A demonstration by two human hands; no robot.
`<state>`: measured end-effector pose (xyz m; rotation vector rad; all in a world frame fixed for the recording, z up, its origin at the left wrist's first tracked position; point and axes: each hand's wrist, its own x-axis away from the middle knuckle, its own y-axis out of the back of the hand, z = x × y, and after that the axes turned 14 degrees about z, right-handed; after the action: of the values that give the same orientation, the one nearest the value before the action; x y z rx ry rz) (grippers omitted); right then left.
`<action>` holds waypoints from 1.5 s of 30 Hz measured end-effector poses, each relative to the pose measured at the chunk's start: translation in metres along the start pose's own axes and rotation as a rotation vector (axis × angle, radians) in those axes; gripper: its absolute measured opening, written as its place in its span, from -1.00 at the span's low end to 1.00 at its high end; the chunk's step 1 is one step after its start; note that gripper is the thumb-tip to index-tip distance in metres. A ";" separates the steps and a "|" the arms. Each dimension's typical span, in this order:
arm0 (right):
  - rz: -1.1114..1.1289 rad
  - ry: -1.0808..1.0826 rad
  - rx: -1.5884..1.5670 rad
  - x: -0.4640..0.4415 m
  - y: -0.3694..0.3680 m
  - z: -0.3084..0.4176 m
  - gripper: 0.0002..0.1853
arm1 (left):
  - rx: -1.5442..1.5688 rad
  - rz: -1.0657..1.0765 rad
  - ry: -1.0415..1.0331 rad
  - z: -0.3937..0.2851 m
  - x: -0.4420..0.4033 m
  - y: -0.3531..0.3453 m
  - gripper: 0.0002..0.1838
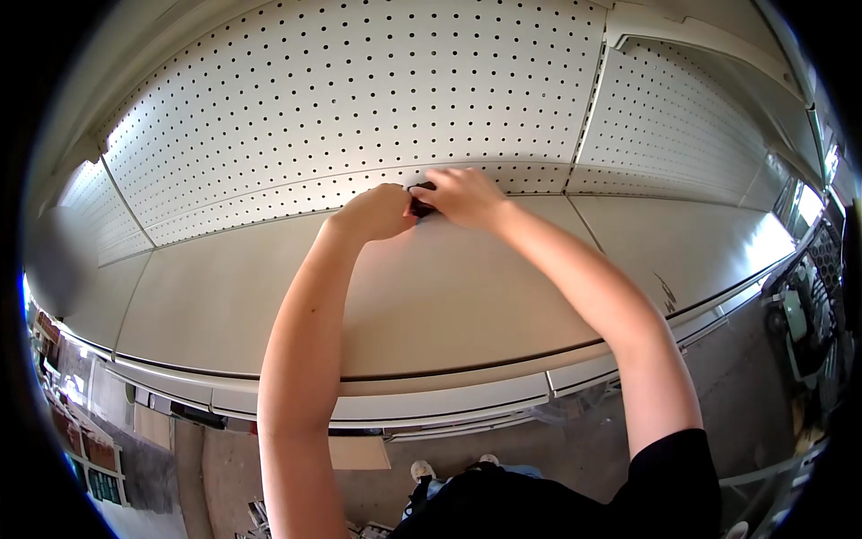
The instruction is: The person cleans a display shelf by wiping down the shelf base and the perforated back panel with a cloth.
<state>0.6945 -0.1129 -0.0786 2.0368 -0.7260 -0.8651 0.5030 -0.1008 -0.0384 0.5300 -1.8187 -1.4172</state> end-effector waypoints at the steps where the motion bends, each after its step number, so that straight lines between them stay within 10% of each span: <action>1: 0.005 0.002 -0.006 -0.004 0.003 0.003 -0.61 | -0.023 0.015 0.030 0.001 0.000 0.001 -0.76; 25: 0.310 -0.402 -0.038 0.152 0.017 -0.102 -0.49 | 0.031 -0.034 0.025 -0.002 0.006 -0.002 -0.73; 33: -0.373 -0.661 -0.090 0.146 0.012 -0.117 -0.55 | -0.079 -0.015 0.055 -0.010 0.004 -0.002 -0.74; 45: 0.051 -0.392 0.030 0.158 0.006 -0.094 -0.57 | -0.093 -0.060 0.079 -0.015 0.002 -0.008 -0.75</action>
<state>0.8617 -0.1900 -0.0815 1.8843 -1.0031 -1.2474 0.5122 -0.1141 -0.0436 0.5896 -1.6787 -1.4920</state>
